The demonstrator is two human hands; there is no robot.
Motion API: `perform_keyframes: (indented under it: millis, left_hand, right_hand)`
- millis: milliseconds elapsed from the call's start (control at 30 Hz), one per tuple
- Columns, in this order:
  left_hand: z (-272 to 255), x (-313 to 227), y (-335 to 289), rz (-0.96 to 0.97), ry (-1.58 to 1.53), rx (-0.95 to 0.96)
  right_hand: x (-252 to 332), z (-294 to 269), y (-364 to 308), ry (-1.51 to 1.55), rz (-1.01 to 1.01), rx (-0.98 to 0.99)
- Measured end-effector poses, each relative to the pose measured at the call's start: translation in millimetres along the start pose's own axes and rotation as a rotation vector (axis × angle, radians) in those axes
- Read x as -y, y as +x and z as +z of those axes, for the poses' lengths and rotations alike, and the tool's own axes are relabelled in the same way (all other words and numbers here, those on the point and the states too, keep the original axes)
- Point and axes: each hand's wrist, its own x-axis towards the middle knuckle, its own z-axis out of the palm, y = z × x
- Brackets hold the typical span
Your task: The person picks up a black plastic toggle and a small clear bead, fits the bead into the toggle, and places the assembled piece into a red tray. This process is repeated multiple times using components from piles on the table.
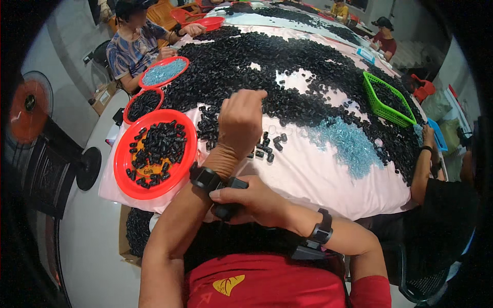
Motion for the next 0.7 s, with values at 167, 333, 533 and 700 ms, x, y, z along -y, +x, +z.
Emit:
perform_keyframes:
  millis: [167, 333, 533, 700]
  left_hand:
    - [9.6, -3.1, 5.2, -1.081, -1.057, -0.223]
    - [-7.6, 4.2, 6.7, -1.568, -1.585, -0.321]
    - [-3.1, -4.7, 4.0, -1.816, -1.788, -0.452]
    - [-0.4, -7.8, -1.8, -1.835, -1.798, -0.441]
  right_hand:
    - [-0.5, 6.5, -10.3, -0.151, -0.08, -0.083]
    - [-1.2, -6.7, -35.0, -0.384, -0.311, 0.011]
    - [-14.9, -11.3, -23.3, -1.121, -0.966, -0.354]
    - [-15.1, -12.4, -18.3, -1.166, -1.133, -0.41]
